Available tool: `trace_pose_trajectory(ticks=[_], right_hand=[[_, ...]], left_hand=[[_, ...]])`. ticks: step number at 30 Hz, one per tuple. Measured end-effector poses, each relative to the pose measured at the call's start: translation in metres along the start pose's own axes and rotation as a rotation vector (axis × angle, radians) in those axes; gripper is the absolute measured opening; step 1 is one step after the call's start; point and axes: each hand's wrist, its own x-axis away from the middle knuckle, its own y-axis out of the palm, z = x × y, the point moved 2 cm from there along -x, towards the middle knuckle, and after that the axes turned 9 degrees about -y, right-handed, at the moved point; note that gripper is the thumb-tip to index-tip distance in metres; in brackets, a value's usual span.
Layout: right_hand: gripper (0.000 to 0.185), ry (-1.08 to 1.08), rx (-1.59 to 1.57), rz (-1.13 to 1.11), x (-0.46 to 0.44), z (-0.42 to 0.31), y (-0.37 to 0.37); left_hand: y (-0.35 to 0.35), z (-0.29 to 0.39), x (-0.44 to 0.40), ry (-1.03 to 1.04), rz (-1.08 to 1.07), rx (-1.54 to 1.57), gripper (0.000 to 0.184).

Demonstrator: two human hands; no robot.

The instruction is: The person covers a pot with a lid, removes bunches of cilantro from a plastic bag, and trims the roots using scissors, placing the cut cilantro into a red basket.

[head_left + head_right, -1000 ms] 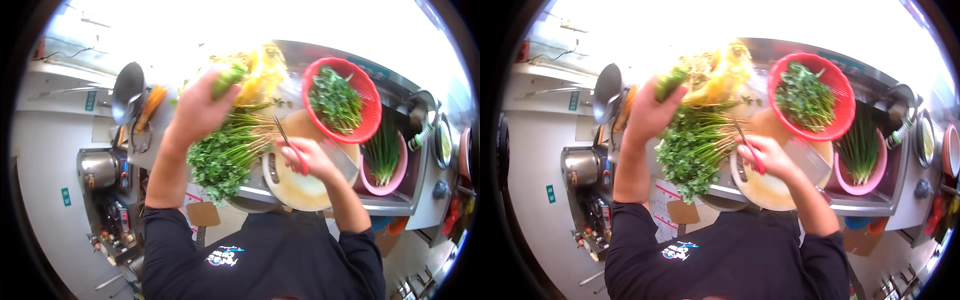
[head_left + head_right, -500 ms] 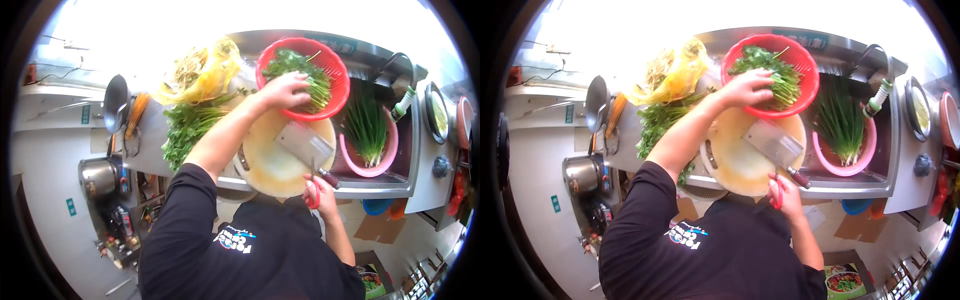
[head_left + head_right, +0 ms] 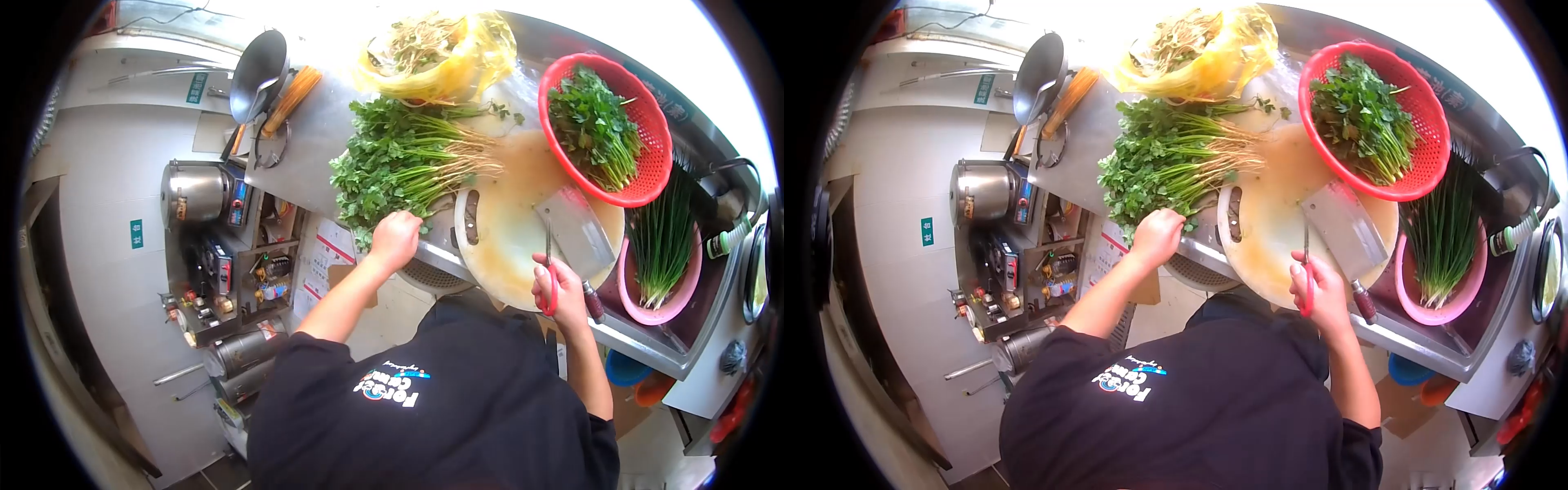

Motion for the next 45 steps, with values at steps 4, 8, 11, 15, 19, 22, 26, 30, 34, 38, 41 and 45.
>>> trace_pose_trajectory(ticks=[4, 8, 11, 15, 19, 22, 26, 30, 34, 38, 41, 45], right_hand=[[0.038, 0.003, 0.044, -0.078, -0.007, 0.0, 0.028], [0.037, -0.01, 0.044, -0.086, -0.004, 0.004, 0.044], [0.036, -0.014, 0.035, -0.07, 0.0, 0.011, 0.047], [0.037, 0.009, 0.012, -0.02, 0.005, 0.021, 0.044], [0.037, -0.002, 0.01, 0.006, 0.005, 0.024, 0.044], [0.037, -0.018, 0.017, 0.011, 0.006, 0.024, 0.048], [0.036, -0.011, 0.005, 0.042, 0.008, 0.023, 0.051], [0.036, -0.005, 0.019, 0.023, 0.007, 0.03, 0.049], [0.036, 0.007, 0.031, 0.02, 0.008, 0.032, 0.046], [0.035, 0.004, 0.001, 0.025, 0.006, 0.028, 0.044], [0.036, -0.001, 0.006, 0.017, 0.004, 0.031, 0.041], [0.036, 0.023, -0.01, 0.005, 0.002, 0.031, 0.044]], left_hand=[[0.021, -0.002, 0.004, -0.133, 0.117, -0.169, 0.015], [0.01, -0.005, 0.01, -0.155, 0.069, -0.083, 0.022], [-0.009, -0.011, 0.02, 0.051, 0.176, 0.101, 0.027], [-0.023, -0.007, 0.022, -0.078, 0.125, 0.262, 0.031], [-0.025, 0.012, -0.018, 0.1, 0.286, 0.217, 0.031], [-0.002, 0.007, -0.032, 0.058, 0.233, 0.022, 0.048], [0.016, 0.008, -0.023, -0.077, 0.198, -0.074, 0.066], [0.024, 0.011, -0.023, -0.171, 0.216, -0.158, 0.076], [0.021, 0.009, -0.028, -0.098, 0.249, -0.165, 0.058], [0.021, -0.006, -0.027, -0.053, 0.254, -0.136, 0.05], [0.015, -0.009, -0.025, -0.041, 0.29, -0.004, 0.054], [0.006, -0.002, -0.033, -0.086, 0.262, -0.079, 0.049]])
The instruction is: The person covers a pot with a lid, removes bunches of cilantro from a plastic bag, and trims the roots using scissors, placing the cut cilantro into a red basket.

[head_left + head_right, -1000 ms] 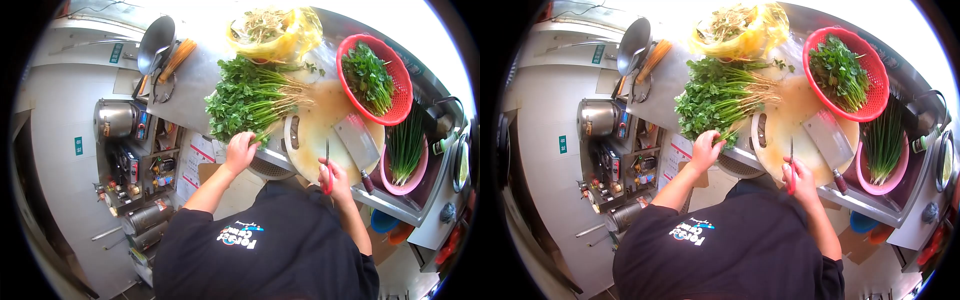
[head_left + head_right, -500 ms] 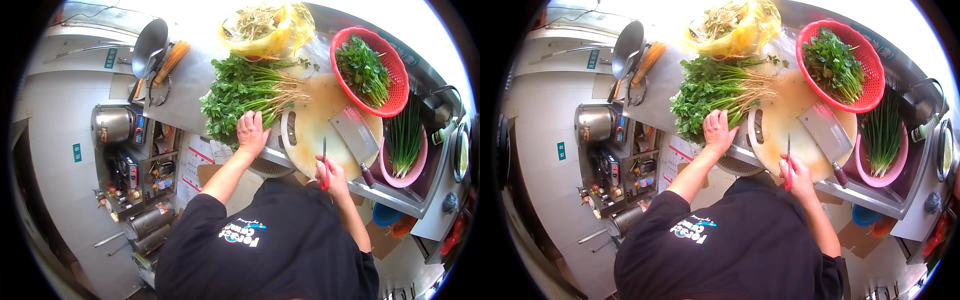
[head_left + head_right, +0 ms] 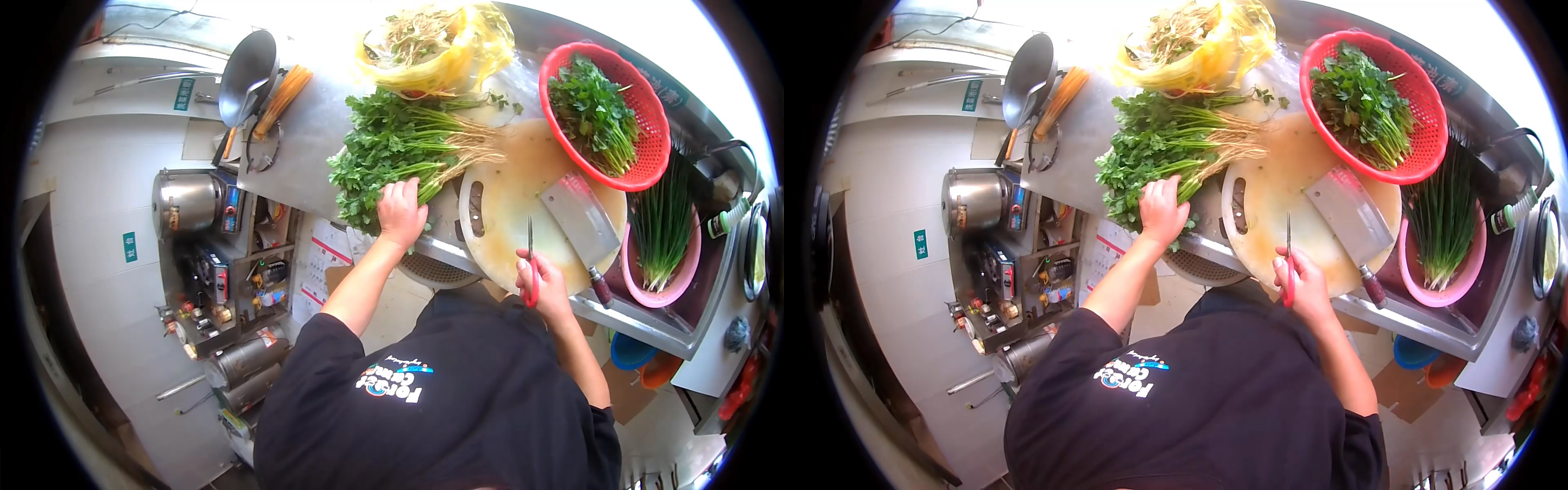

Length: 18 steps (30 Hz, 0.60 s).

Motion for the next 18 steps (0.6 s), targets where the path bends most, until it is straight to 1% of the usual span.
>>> trace_pose_trajectory(ticks=[1, 3, 4, 6, 7, 9, 10, 13, 14, 15, 17, 18], right_hand=[[0.036, -0.01, 0.01, -0.008, -0.002, 0.0, 0.0], [0.037, -0.018, 0.02, -0.013, -0.003, 0.0, -0.001], [0.037, -0.01, 0.012, -0.017, -0.003, -0.002, 0.0], [0.036, -0.002, 0.001, -0.021, -0.004, -0.003, 0.001], [0.036, -0.007, 0.0, -0.021, -0.005, -0.003, 0.001], [0.036, -0.008, -0.003, -0.02, -0.004, -0.003, 0.001], [0.036, 0.008, -0.013, -0.02, -0.004, -0.003, 0.001], [0.036, 0.022, -0.018, -0.025, -0.006, -0.003, 0.004], [0.036, 0.022, -0.012, -0.026, -0.007, -0.003, 0.004], [0.036, 0.022, -0.01, -0.025, -0.007, -0.003, 0.005], [0.037, -0.007, -0.005, -0.027, -0.009, -0.002, 0.006], [0.037, -0.006, -0.007, -0.021, -0.008, 0.0, 0.006]], left_hand=[[-0.003, 0.001, -0.001, 0.001, 0.002, -0.002, 0.049], [-0.008, 0.005, 0.0, -0.017, -0.064, -0.037, 0.04], [-0.008, 0.004, 0.001, -0.016, -0.065, -0.038, 0.04], [-0.013, 0.002, 0.003, 0.131, 0.013, 0.001, 0.034], [-0.015, 0.0, 0.0, 0.136, 0.013, 0.002, 0.034], [-0.022, 0.001, -0.003, 0.217, -0.007, 0.02, 0.034], [-0.029, 0.008, -0.008, 0.229, 0.039, 0.012, 0.032], [-0.033, 0.022, -0.032, 0.196, 0.035, -0.047, 0.031], [-0.019, 0.012, -0.034, 0.178, 0.001, -0.023, 0.032], [-0.017, 0.01, -0.034, 0.177, 0.001, -0.021, 0.032], [-0.012, 0.004, -0.035, 0.181, -0.062, -0.017, 0.034], [-0.015, 0.003, -0.034, 0.201, -0.042, 0.037, 0.034]])
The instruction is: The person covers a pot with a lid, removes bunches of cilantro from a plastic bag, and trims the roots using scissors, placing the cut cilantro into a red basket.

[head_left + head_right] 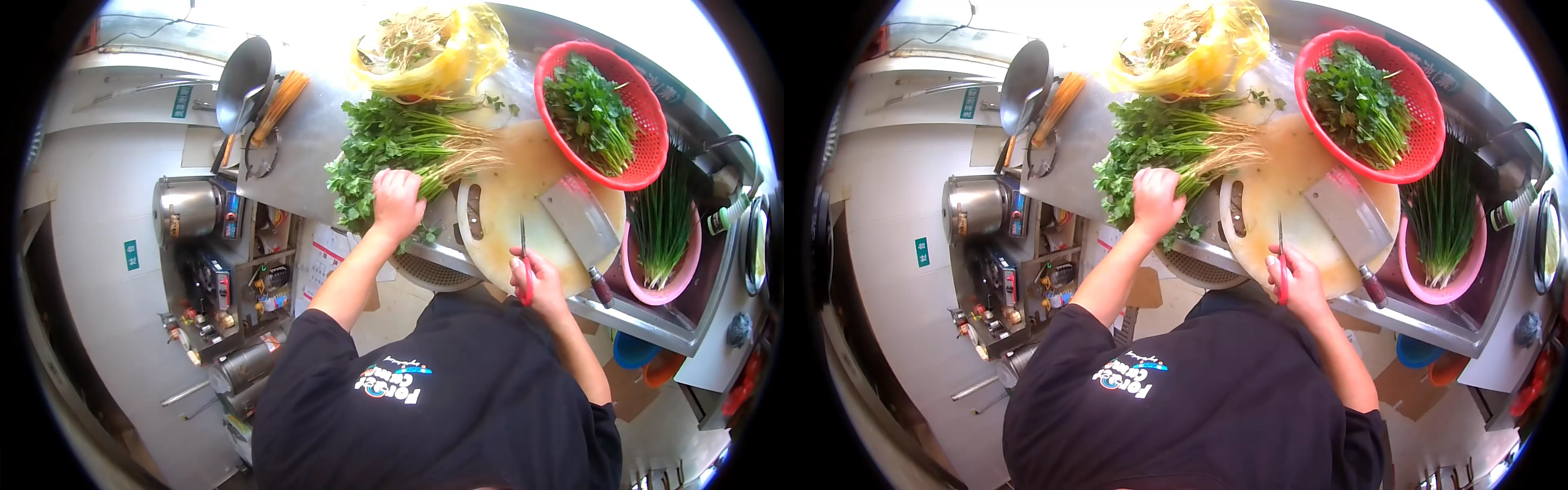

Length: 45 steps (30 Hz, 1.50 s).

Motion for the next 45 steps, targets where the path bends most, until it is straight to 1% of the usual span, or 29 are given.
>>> trace_pose_trajectory(ticks=[1, 3, 5, 7, 9, 11, 12, 13, 15, 16, 19, 21, 23, 24, 25, 26, 27, 29, 30, 32, 33, 35, 37, 39, 40, 41, 43, 45], right_hand=[[0.036, -0.006, -0.005, -0.005, 0.0, 0.002, 0.0], [0.036, -0.015, -0.015, -0.006, 0.001, 0.002, -0.001], [0.036, -0.006, -0.027, -0.006, 0.002, 0.002, -0.001], [0.037, -0.002, -0.027, -0.001, 0.003, 0.006, -0.003], [0.038, 0.001, -0.026, -0.003, 0.003, 0.009, -0.003], [0.037, 0.017, 0.003, -0.014, 0.002, 0.01, -0.003], [0.037, 0.019, 0.007, -0.013, 0.002, 0.009, -0.003], [0.036, 0.011, 0.015, -0.014, 0.002, 0.008, -0.001], [0.036, 0.005, 0.026, -0.013, 0.002, 0.007, -0.001], [0.036, -0.01, 0.02, -0.01, 0.003, 0.007, -0.001], [0.036, -0.021, 0.023, -0.01, 0.005, 0.006, -0.002], [0.036, -0.022, 0.035, -0.012, 0.006, 0.004, -0.004], [0.037, -0.048, 0.107, -0.045, 0.007, 0.002, -0.006], [0.037, -0.053, 0.108, -0.053, 0.007, 0.002, -0.006], [0.038, -0.068, 0.153, -0.066, 0.004, 0.0, -0.006], [0.038, -0.084, 0.199, -0.08, 0.0, -0.002, -0.004], [0.038, -0.097, 0.203, -0.096, -0.006, -0.005, -0.002], [0.037, -0.291, 0.35, -0.177, -0.021, -0.015, 0.007], [0.037, -0.31, 0.354, -0.189, -0.03, -0.027, 0.014], [0.037, -0.552, 0.506, -0.297, -0.049, -0.071, 0.036], [0.037, -0.569, 0.51, -0.296, -0.057, -0.1, 0.048], [0.038, -0.407, 0.612, -0.453, -0.076, -0.152, 0.075], [0.04, -0.708, 0.689, -0.394, -0.108, -0.176, 0.097], [0.041, -0.633, 0.667, -0.448, -0.134, -0.202, 0.114], [0.041, -0.647, 0.654, -0.453, -0.146, -0.21, 0.119], [0.04, -0.659, 0.641, -0.46, -0.158, -0.215, 0.123], [0.039, -0.642, 0.588, -0.454, -0.175, -0.224, 0.128], [0.04, -0.629, 0.634, -0.458, -0.184, -0.234, 0.131]], left_hand=[[0.0, -0.002, 0.004, 0.006, -0.002, 0.002, 0.034], [-0.003, -0.005, 0.013, -0.127, 0.052, 0.159, 0.033], [-0.008, -0.002, 0.019, -0.117, 0.064, 0.18, 0.034], [-0.001, -0.003, 0.027, -0.158, -0.091, 0.233, 0.037], [0.013, 0.005, 0.035, -0.103, -0.057, 0.194, 0.034], [0.029, 0.016, 0.039, -0.102, -0.062, 0.198, 0.033], [0.033, 0.022, 0.041, -0.092, -0.088, 0.13, 0.037], [0.036, 0.026, 0.044, -0.094, -0.088, 0.135, 0.037], [0.04, 0.032, 0.047, -0.179, -0.104, 0.07, 0.04], [0.044, 0.029, 0.049, -0.209, -0.093, 0.026, 0.045], [0.044, 0.023, 0.048, -0.193, -0.115, -0.039, 0.044], [0.036, 0.016, 0.045, -0.158, -0.104, 0.005, 0.041], [0.014, 0.012, 0.038, -0.222, -0.138, 0.305, 0.038], [-0.005, 0.011, 0.033, -0.353, -0.17, 0.482, 0.039], [-0.018, 0.004, 0.026, -0.351, -0.172, 0.623, 0.029], [-0.031, -0.004, 0.022, -0.527, -0.261, 0.922, 0.028], [-0.058, 0.001, 0.01, -0.697, -0.345, 1.224, 0.027], [-0.095, -0.011, -0.012, -0.65, -0.401, 1.267, 0.03], [-0.108, -0.017, -0.023, -0.597, -0.403, 1.317, 0.032], [-0.132, -0.023, -0.047, -0.547, -0.416, 1.337, 0.033], [-0.139, -0.027, -0.058, -0.537, -0.421, 1.339, 0.032], [-0.147, -0.037, -0.08, -0.486, -0.424, 1.334, 0.031], [-0.152, -0.042, -0.099, -0.435, -0.435, 1.331, 0.029], [-0.157, -0.045, -0.116, -0.509, -0.459, 1.345, 0.027], [-0.158, -0.045, -0.124, -0.506, -0.473, 1.41, 0.028], [-0.159, -0.046, -0.131, -0.496, -0.473, 1.411, 0.028], [-0.158, -0.051, -0.144, -0.546, -0.546, 1.403, 0.029], [-0.151, -0.058, -0.156, -0.542, -0.572, 1.428, 0.029]])
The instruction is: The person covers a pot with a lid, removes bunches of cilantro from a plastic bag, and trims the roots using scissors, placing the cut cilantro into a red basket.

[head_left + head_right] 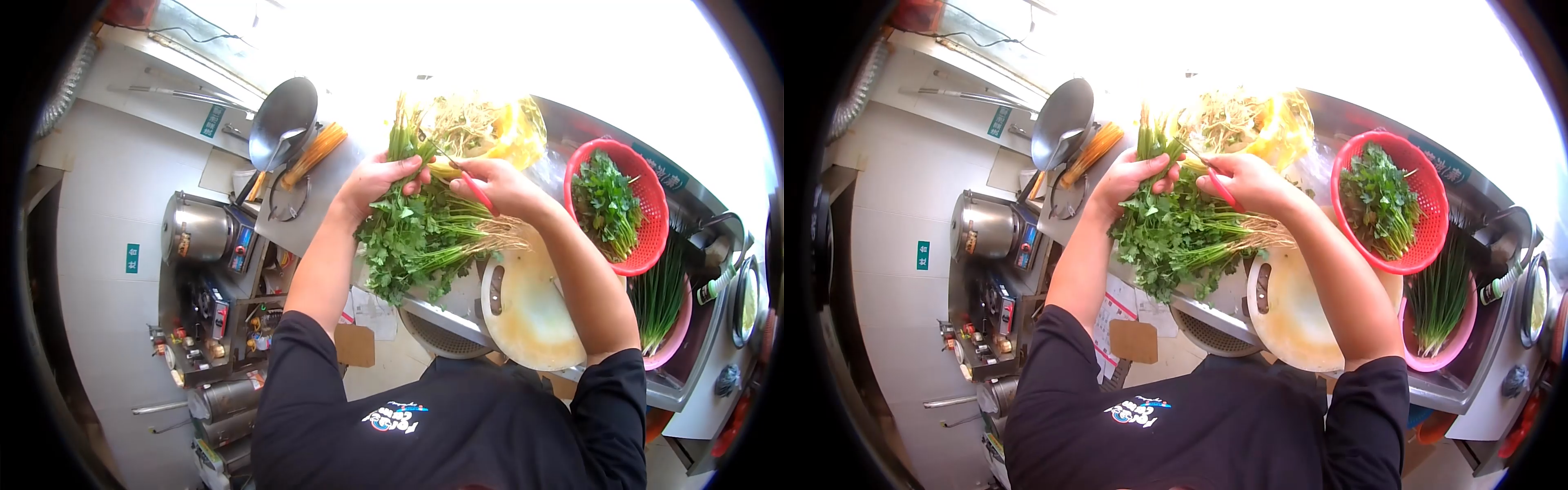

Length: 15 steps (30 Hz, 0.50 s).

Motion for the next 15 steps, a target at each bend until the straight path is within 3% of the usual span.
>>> trace_pose_trajectory(ticks=[2, 6, 10, 15], right_hand=[[0.048, 0.063, -0.037, -0.039, -0.007, -0.009, -0.006], [0.039, 0.062, -0.049, 0.09, -0.02, -0.001, -0.006], [0.038, 0.115, 0.007, 0.122, -0.032, 0.009, -0.007], [0.036, 0.156, 0.195, 0.166, -0.046, 0.023, -0.015]], left_hand=[[-0.005, 0.002, -0.012, -0.036, 0.012, -0.09, 0.029], [-0.007, 0.007, -0.032, -0.037, 0.015, -0.045, 0.017], [-0.008, 0.019, -0.043, -0.079, 0.089, -0.149, 0.026], [-0.021, 0.021, -0.059, -0.052, 0.105, -0.157, 0.021]])
